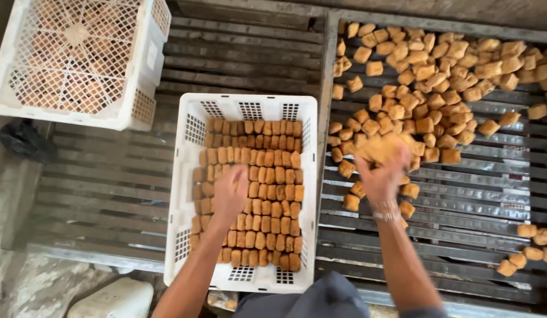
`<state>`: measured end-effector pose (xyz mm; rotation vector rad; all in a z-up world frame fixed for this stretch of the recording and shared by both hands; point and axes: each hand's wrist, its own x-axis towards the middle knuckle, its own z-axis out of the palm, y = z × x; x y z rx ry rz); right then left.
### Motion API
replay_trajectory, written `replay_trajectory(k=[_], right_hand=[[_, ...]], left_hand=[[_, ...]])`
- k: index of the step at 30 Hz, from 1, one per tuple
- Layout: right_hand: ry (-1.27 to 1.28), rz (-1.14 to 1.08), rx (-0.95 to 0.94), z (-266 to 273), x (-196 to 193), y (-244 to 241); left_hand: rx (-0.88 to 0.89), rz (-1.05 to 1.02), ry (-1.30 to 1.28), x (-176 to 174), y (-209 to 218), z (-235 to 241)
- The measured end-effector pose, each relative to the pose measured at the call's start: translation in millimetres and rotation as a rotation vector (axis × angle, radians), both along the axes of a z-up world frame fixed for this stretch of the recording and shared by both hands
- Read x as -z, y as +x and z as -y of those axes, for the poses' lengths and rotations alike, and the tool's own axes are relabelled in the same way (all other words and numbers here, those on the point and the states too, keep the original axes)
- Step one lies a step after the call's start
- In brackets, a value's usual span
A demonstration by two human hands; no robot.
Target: The person picks small brown food items from a metal slatted tray and places them into a white plastic basket. The person arranges the items in rows within the basket while continuing to transfer them from the tray.
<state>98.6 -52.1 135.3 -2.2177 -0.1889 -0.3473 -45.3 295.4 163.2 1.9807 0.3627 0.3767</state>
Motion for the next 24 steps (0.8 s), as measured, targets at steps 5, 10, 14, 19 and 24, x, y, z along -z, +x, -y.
replay_trajectory(k=[5, 10, 14, 19, 24], right_hand=[[-0.949, -0.503, -0.872, -166.7, -66.8, 81.2], [-1.324, -0.324, -1.134, -228.5, -32.8, 84.0], [-1.290, -0.335, -1.209, -232.5, -3.6, 100.6], [-0.983, -0.600, -1.027, -237.6, 13.5, 115.7], [-0.907, -0.482, -0.939, -241.5, 12.0, 97.2]], left_hand=[[-0.102, 0.081, 0.071, -4.1, 109.9, -27.5], [0.071, -0.381, 0.262, 4.5, 139.0, -19.4], [0.107, -0.517, 0.277, 18.9, 147.4, -19.0], [0.154, -0.670, 0.289, 43.8, 151.5, -38.1], [0.210, -0.653, 0.423, 74.4, 146.4, -43.3]])
